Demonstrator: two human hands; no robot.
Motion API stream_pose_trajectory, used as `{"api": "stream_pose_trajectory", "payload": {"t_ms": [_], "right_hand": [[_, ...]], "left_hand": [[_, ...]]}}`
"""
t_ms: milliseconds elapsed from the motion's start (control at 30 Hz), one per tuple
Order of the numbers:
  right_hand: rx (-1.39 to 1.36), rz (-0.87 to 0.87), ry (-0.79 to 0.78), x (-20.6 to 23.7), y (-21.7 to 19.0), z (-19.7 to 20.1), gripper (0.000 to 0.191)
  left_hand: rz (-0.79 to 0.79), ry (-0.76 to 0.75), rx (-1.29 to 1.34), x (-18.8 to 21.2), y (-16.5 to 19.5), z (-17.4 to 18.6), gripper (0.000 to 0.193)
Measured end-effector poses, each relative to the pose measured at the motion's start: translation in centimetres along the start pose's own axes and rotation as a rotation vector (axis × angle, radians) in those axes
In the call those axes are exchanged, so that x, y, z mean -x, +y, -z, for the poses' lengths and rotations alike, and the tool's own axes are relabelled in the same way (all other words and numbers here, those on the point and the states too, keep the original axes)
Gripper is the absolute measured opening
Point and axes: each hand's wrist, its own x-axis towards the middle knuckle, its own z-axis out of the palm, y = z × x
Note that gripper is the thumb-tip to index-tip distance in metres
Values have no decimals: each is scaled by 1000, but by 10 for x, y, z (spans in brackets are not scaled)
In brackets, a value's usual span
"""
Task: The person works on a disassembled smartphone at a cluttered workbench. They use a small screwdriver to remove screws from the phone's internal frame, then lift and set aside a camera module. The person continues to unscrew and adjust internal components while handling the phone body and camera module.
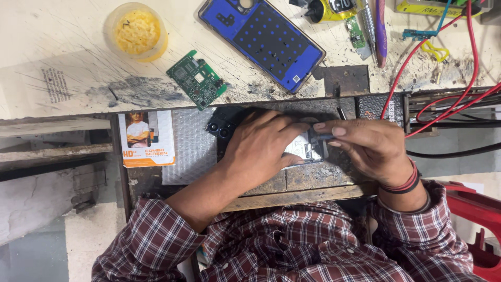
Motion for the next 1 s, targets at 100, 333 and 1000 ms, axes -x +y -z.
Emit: {"api": "stream_pose_trajectory", "payload": {"t_ms": [100,333,1000], "right_hand": [[87,1,51,-3,-3,-3,41],[-103,10,-4,-8,-11,-4,32],[206,-89,67,-5,-14,-10,48]], "left_hand": [[-32,49,-7,0,-1,-1,65],[-50,85,-49,2,-4,-7,66],[0,31,-58,6,1,-4,68]]}}
